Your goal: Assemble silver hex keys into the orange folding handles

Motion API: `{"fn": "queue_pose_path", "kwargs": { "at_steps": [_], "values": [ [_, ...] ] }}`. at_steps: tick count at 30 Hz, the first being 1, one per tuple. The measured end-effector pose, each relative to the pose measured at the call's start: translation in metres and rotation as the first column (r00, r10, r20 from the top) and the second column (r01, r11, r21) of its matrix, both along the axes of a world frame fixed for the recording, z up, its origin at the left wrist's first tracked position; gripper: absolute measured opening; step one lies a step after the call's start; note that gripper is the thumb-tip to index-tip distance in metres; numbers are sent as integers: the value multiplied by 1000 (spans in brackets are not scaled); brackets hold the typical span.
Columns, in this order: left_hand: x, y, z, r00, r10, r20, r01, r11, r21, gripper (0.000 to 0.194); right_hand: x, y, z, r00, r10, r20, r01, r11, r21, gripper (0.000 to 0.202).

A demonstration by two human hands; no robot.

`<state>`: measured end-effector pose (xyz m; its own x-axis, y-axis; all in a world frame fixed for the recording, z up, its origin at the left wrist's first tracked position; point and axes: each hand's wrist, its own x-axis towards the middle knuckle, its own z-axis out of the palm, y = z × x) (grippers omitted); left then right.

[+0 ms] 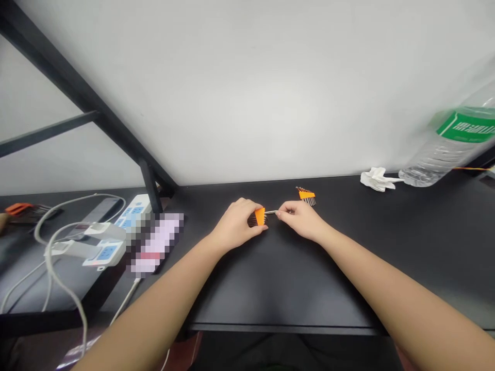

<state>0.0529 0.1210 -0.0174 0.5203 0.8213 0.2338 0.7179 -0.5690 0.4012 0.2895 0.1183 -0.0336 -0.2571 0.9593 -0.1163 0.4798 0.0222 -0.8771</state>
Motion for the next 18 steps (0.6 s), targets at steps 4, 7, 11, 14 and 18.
{"fn": "queue_pose_path", "kwargs": {
  "at_steps": [4, 7, 11, 14, 18],
  "values": [
    [-3, 4, 0, 994, 47, -98, -43, 998, 36, 37, 0, 2, 4, 988, -60, 146, 57, 998, 24, 29],
    [-5, 6, 0, 988, 93, -122, -87, 995, 56, 34, 3, 4, 4, 964, -49, 261, 39, 998, 44, 31],
    [-5, 5, 1, 991, 127, -44, -124, 990, 67, 37, 8, 5, 3, 926, -24, 376, 5, 999, 53, 32],
    [-2, 0, 2, 994, 95, 49, -98, 993, 61, 40, 11, 5, 2, 889, -46, 455, -10, 993, 119, 33],
    [5, -8, 1, 995, 33, 93, -36, 999, 30, 40, 14, 5, 1, 837, -94, 539, -19, 980, 200, 27]
  ]
}}
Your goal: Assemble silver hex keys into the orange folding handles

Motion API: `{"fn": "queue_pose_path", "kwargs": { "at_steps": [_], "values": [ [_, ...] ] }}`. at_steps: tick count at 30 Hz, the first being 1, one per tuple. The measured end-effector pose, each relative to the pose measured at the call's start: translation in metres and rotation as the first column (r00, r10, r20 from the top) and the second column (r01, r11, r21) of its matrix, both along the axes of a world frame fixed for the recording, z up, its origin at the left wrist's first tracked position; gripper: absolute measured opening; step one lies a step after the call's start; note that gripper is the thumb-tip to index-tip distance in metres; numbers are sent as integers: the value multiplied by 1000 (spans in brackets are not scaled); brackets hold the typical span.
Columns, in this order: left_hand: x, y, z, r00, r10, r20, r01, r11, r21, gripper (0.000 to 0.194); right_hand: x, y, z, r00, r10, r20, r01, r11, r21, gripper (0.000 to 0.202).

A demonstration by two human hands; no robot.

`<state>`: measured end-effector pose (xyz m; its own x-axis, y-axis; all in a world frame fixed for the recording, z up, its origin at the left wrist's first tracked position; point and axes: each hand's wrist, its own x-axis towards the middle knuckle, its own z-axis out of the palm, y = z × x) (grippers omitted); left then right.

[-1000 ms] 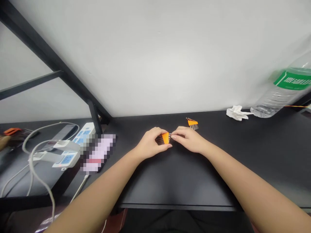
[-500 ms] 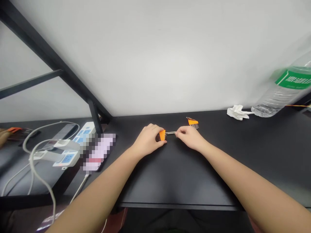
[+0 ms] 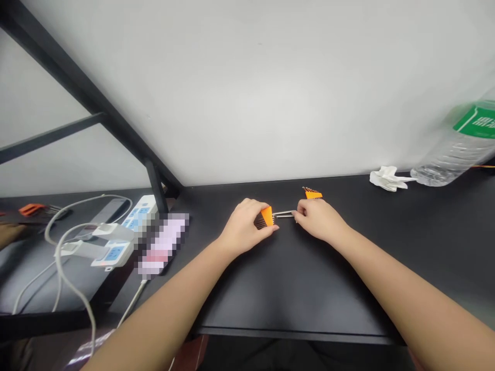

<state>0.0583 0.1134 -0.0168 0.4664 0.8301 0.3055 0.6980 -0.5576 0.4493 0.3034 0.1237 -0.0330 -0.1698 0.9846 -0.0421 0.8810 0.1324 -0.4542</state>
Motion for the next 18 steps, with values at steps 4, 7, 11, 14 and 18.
{"fn": "queue_pose_path", "kwargs": {
  "at_steps": [4, 7, 11, 14, 18],
  "values": [
    [4, -4, -1, 999, -34, -4, 34, 999, -36, 41, 0, 0, -2, 993, 8, 119, -14, 999, 47, 30],
    [5, -4, -1, 999, -48, -7, 48, 997, -52, 41, -2, -1, -3, 986, 33, 164, -39, 999, 33, 20],
    [5, -5, 0, 998, -54, -15, 53, 997, -55, 40, -5, -1, -3, 985, 34, 169, -40, 999, 33, 12],
    [5, -6, -1, 998, -63, -31, 61, 996, -57, 41, -4, 0, -4, 984, 28, 174, -37, 998, 49, 15],
    [6, -6, -2, 997, -69, -29, 67, 996, -59, 41, 6, 7, -5, 987, -22, 159, 12, 998, 61, 20]
  ]
}}
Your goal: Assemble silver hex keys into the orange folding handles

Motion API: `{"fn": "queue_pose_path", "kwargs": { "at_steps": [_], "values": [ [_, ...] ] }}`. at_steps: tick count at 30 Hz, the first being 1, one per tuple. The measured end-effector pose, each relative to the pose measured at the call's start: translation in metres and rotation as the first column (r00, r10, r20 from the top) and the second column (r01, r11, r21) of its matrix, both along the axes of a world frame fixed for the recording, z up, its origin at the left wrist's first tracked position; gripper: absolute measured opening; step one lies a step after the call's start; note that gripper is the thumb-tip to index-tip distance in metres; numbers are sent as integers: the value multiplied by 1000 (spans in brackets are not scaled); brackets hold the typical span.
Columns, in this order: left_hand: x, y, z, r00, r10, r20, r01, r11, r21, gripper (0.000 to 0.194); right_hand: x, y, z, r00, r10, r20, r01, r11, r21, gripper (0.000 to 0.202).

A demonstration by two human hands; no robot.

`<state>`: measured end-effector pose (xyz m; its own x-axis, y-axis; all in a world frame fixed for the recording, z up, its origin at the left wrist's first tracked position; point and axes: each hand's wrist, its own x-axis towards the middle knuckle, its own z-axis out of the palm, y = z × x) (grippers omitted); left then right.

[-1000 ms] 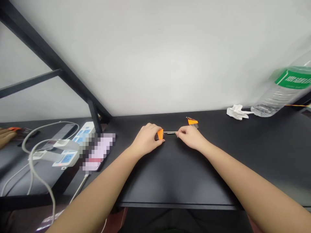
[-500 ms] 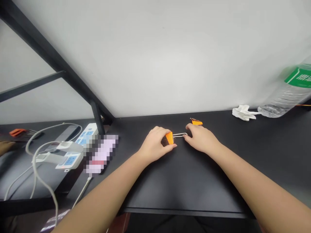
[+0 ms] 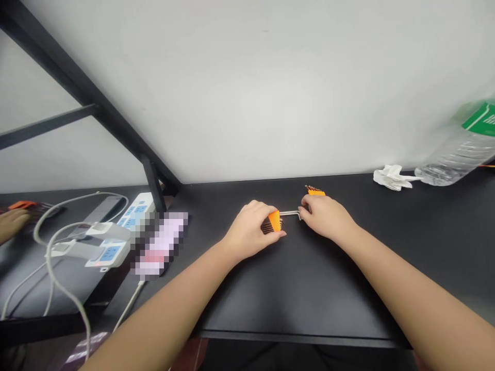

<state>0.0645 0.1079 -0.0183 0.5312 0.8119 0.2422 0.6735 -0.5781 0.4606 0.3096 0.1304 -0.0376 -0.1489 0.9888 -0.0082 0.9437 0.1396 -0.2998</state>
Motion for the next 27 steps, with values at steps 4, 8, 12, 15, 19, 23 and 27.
{"fn": "queue_pose_path", "kwargs": {
  "at_steps": [4, 8, 12, 15, 19, 23, 27],
  "values": [
    [1, 1, 1, 1000, 1, -15, -1, 1000, -15, 41, 19, 12, -1, 995, -99, -22, 98, 994, -48, 24],
    [0, 1, 3, 999, -21, -36, 20, 1000, -20, 39, 33, 19, 0, 979, -174, -105, 170, 984, -48, 26],
    [0, 1, 3, 999, -31, -29, 30, 999, -14, 38, 36, 18, 2, 978, -173, -114, 177, 984, 31, 25],
    [-1, 1, 2, 999, -32, -22, 32, 999, -10, 39, 38, 19, -1, 981, -176, -82, 189, 962, 196, 28],
    [-1, 1, 2, 999, -39, -24, 38, 999, -16, 39, 46, 26, -10, 989, -125, -76, 135, 979, 156, 33],
    [0, 1, 3, 999, -43, -33, 42, 999, -34, 38, 47, 30, -15, 994, -90, -55, 94, 992, 82, 42],
    [0, 1, 3, 998, -44, -39, 42, 998, -36, 38, 44, 30, -14, 989, -146, 3, 146, 989, 32, 50]
  ]
}}
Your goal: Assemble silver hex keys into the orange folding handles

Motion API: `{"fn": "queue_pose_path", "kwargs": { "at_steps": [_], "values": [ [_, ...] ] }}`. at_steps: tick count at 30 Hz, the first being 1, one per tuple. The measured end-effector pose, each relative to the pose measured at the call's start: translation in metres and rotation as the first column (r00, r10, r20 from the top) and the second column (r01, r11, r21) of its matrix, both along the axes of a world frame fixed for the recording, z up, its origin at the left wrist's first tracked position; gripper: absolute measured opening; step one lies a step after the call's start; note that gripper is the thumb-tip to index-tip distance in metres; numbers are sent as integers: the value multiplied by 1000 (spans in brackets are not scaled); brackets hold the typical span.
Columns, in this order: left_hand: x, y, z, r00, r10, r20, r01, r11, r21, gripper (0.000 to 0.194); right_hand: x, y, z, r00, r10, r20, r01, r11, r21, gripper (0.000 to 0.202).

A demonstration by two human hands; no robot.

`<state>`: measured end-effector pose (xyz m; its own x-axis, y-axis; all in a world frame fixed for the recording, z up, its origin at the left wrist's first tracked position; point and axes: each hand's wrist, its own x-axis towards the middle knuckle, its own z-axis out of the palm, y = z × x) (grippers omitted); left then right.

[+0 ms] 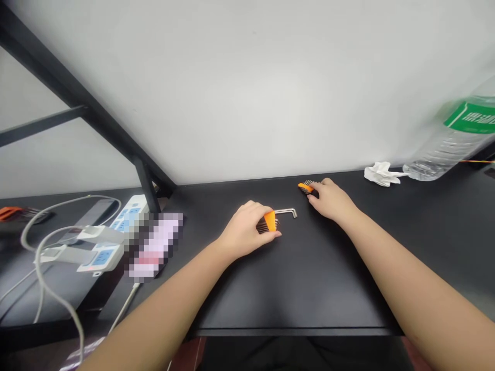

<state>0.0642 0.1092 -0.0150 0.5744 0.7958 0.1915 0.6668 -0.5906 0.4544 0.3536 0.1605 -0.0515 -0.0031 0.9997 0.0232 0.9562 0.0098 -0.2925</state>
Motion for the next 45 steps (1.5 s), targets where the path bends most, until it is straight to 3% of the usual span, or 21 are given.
{"fn": "queue_pose_path", "kwargs": {
  "at_steps": [4, 7, 9, 11, 15, 17, 20, 23, 26, 29, 38, 45],
  "values": [
    [0, 1, -2, 1000, -4, 10, 4, 1000, 16, 38, -5, -5, 4, 999, -38, 14, 37, 997, 61, 52],
    [-1, 2, -3, 999, 18, 32, -19, 999, 39, 39, -20, -18, 15, 978, 115, -173, -73, 970, 234, 30],
    [-2, 2, -3, 998, 34, 50, -37, 998, 54, 40, -36, -30, 25, 903, 295, -311, -229, 945, 231, 19],
    [-2, 3, -2, 998, 42, 57, -45, 997, 64, 40, -51, -41, 33, 842, 380, -383, -301, 920, 251, 17],
    [-2, 2, -2, 998, 17, 61, -21, 997, 70, 36, -68, -54, 37, 722, 461, -516, -452, 879, 154, 18],
    [-1, 2, -2, 999, -1, 48, -3, 997, 74, 36, -71, -54, 34, 701, 468, -538, -489, 865, 116, 16],
    [-2, 3, -1, 1000, -24, 7, 24, 997, 76, 37, -70, -52, 29, 715, 395, -577, -464, 885, 31, 12],
    [-4, 5, -1, 998, -33, -54, 37, 997, 75, 36, -68, -50, 28, 739, 240, -629, -399, 909, -123, 12],
    [-7, 6, -1, 995, 0, -95, 8, 997, 82, 34, -64, -48, 31, 762, 113, -638, -353, 898, -262, 13],
    [-8, 7, -1, 994, 44, -97, -37, 997, 74, 31, -57, -46, 35, 781, 72, -621, -342, 880, -328, 18],
    [-8, 6, 4, 984, 116, -134, -109, 992, 56, 26, -41, -37, 34, 856, 161, -491, -356, 872, -336, 21],
    [-7, 6, 3, 990, 126, -65, -125, 992, 17, 27, -46, -36, 29, 944, 114, -309, -199, 945, -259, 18]
  ]
}}
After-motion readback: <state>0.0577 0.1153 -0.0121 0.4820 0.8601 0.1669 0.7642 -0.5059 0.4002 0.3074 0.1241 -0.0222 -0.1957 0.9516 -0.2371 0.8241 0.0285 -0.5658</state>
